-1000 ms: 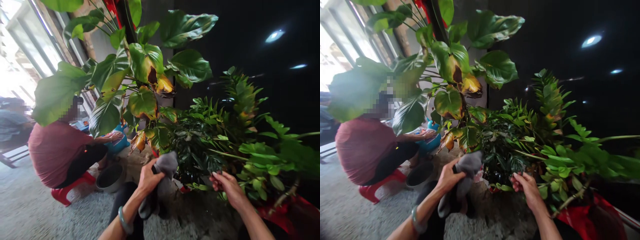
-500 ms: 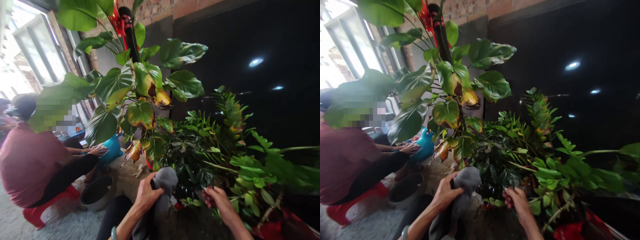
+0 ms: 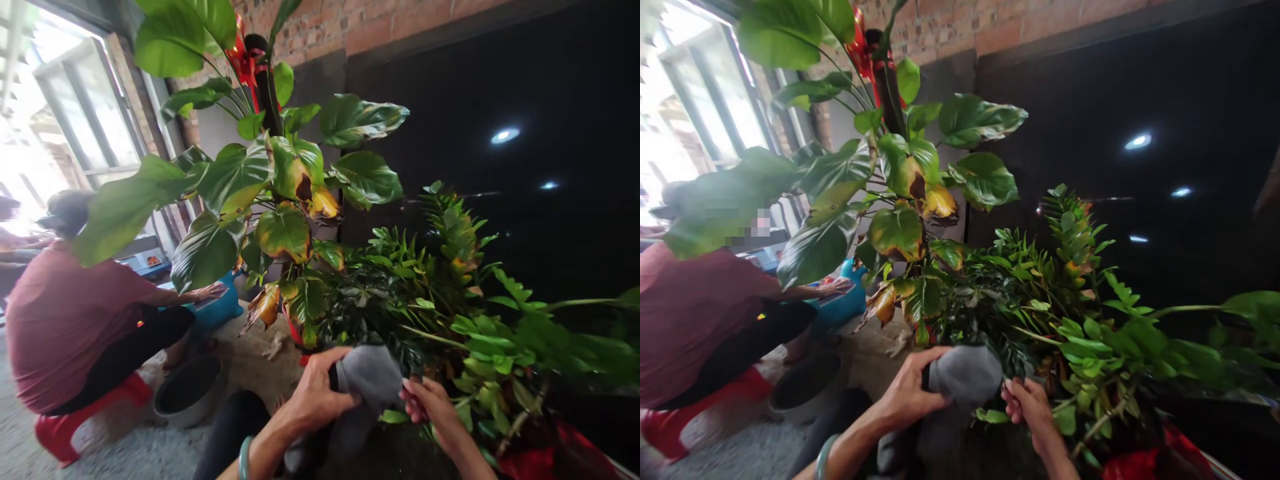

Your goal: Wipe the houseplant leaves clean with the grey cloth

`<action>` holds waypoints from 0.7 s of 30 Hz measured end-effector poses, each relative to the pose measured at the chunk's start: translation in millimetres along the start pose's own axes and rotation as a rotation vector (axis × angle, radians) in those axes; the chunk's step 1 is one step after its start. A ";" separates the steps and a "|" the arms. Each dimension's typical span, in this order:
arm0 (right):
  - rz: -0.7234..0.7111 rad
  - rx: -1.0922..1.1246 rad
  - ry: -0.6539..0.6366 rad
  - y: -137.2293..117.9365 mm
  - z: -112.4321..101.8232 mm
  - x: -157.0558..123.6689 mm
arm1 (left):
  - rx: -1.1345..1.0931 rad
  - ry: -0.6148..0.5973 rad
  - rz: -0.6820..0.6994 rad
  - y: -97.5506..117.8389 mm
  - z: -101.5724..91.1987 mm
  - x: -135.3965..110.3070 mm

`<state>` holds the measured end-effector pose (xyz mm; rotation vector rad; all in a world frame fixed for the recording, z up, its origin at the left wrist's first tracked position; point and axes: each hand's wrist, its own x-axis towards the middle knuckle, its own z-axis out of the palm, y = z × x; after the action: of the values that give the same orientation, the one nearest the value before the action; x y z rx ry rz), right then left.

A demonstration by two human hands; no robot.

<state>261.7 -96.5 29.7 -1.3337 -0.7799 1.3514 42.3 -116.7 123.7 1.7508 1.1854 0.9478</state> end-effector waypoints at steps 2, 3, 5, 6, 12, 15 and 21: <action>-0.027 0.008 -0.023 -0.4 -0.4 -0.2 | -0.021 0.093 0.126 18.9 -3.5 14.5; -0.034 0.015 -0.029 -0.7 -0.4 0.2 | -0.023 0.141 0.177 24.1 -3.3 23.5; -0.045 0.037 -0.035 -1.3 -0.4 1.9 | 0.002 0.180 0.209 23.2 2.0 38.3; -0.047 0.046 -0.032 -1.6 -0.3 2.7 | 0.040 0.166 0.185 18.1 6.5 42.1; -0.036 0.042 -0.012 -5.1 -0.9 -2.9 | 0.210 -0.118 0.060 2.1 17.9 25.2; -0.038 0.005 -0.091 -8.3 -0.2 -9.0 | 0.071 0.008 0.235 28.6 9.9 34.0; -0.016 0.053 -0.015 -7.5 5.8 -6.6 | 0.041 0.194 0.339 32.7 22.5 72.7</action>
<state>256.8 -99.6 39.7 -1.2745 -0.7582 1.3621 94.2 -60.0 154.8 1.9667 1.0497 1.3259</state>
